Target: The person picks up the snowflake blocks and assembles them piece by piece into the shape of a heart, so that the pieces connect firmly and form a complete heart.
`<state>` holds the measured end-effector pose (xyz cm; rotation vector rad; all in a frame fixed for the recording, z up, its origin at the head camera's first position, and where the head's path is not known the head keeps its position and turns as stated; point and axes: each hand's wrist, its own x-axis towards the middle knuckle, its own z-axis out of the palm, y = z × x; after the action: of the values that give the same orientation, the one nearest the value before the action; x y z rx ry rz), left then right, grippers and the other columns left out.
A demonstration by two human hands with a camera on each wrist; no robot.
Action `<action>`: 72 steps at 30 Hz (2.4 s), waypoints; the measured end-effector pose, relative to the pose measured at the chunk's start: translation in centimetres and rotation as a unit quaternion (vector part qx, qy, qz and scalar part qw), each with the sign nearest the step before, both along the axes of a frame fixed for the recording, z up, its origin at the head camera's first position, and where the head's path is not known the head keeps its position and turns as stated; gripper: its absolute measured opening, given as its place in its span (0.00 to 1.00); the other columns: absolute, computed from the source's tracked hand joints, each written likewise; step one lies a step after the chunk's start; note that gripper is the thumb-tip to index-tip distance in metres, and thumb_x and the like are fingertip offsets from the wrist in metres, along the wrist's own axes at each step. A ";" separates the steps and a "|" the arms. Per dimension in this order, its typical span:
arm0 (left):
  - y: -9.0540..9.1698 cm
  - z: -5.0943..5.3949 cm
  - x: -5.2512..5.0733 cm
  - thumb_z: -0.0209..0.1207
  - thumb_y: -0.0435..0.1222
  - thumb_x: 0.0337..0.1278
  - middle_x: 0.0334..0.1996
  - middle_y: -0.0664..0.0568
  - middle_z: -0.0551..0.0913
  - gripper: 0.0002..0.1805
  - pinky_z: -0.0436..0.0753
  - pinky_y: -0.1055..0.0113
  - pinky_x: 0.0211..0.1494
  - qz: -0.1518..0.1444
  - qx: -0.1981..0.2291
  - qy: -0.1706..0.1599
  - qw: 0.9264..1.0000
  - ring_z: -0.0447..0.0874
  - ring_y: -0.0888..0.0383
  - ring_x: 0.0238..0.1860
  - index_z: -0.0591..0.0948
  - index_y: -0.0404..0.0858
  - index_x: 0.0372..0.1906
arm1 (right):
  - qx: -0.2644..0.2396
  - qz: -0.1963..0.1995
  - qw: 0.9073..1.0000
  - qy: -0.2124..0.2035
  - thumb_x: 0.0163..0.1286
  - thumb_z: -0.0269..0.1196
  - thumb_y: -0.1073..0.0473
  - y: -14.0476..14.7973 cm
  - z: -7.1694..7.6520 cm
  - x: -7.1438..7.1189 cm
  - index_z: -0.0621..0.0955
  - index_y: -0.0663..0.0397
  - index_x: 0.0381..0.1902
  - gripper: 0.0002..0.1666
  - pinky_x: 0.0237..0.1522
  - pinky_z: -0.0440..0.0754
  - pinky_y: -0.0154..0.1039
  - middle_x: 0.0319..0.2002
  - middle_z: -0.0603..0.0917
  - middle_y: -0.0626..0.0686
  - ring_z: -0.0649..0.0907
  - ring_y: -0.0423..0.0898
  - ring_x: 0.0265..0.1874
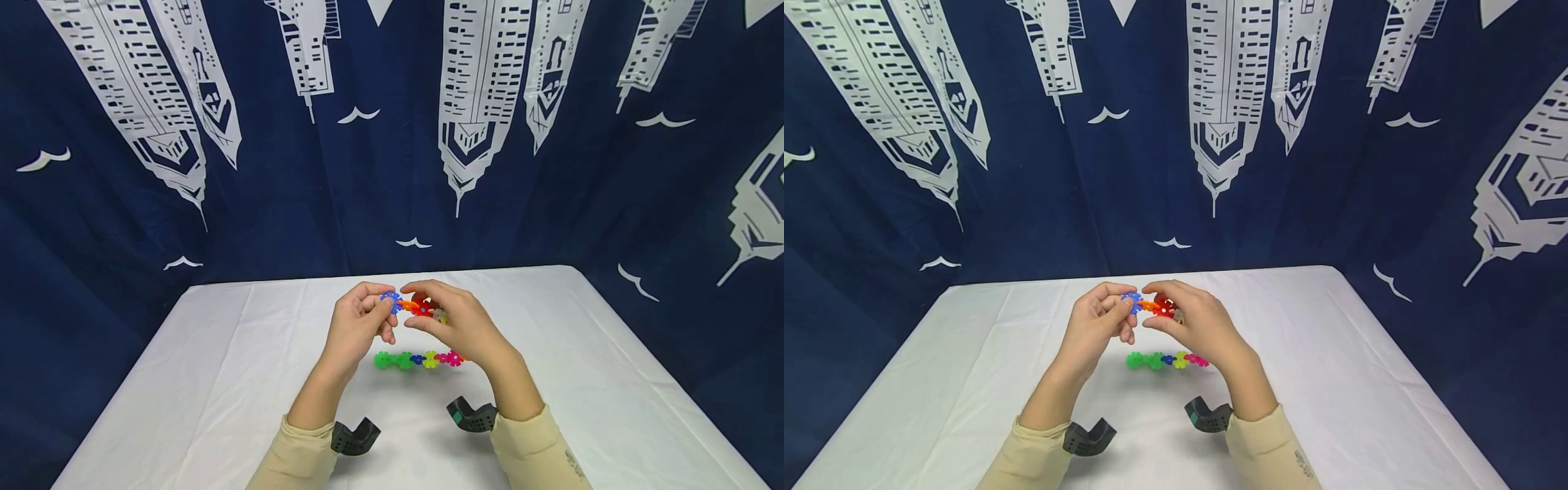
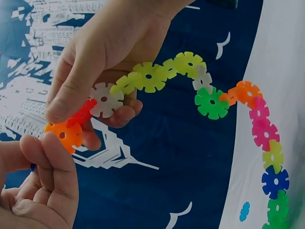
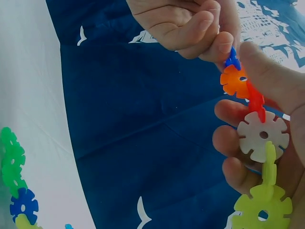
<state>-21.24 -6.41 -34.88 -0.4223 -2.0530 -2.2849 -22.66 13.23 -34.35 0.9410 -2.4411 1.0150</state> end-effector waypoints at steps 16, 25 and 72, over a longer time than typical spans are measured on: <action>-0.7 -1.5 -1.6 0.53 0.35 0.73 0.24 0.53 0.81 0.14 0.80 0.72 0.26 -0.022 -0.036 0.008 0.999 0.74 0.61 0.16 0.78 0.35 0.57 | -0.014 -0.010 0.999 -0.028 0.64 0.70 0.56 1.4 0.6 -0.1 0.80 0.47 0.61 0.27 0.47 0.86 0.38 0.53 0.86 0.46 0.84 0.41 0.43; 0.3 -4.3 -3.8 0.55 0.33 0.71 0.28 0.51 0.82 0.11 0.82 0.71 0.31 0.002 -0.058 -0.040 0.998 0.75 0.59 0.20 0.81 0.36 0.52 | -0.024 0.003 1.000 -0.016 0.66 0.69 0.58 2.2 0.5 -0.4 0.81 0.46 0.60 0.24 0.35 0.85 0.33 0.51 0.86 0.48 0.83 0.41 0.34; 4.1 -12.2 -13.6 0.70 0.44 0.56 0.61 0.47 0.72 0.16 0.64 0.49 0.59 0.052 -0.493 -0.013 0.868 0.66 0.46 0.61 0.87 0.55 0.50 | -0.027 -0.021 0.999 -0.018 0.67 0.68 0.59 5.3 0.6 -0.9 0.85 0.46 0.55 0.18 0.31 0.82 0.32 0.47 0.88 0.47 0.80 0.41 0.33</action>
<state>-34.83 -2.33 -47.10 -0.2688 -3.0089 -0.9998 -23.52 18.48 -33.75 0.8565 -2.4389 1.0870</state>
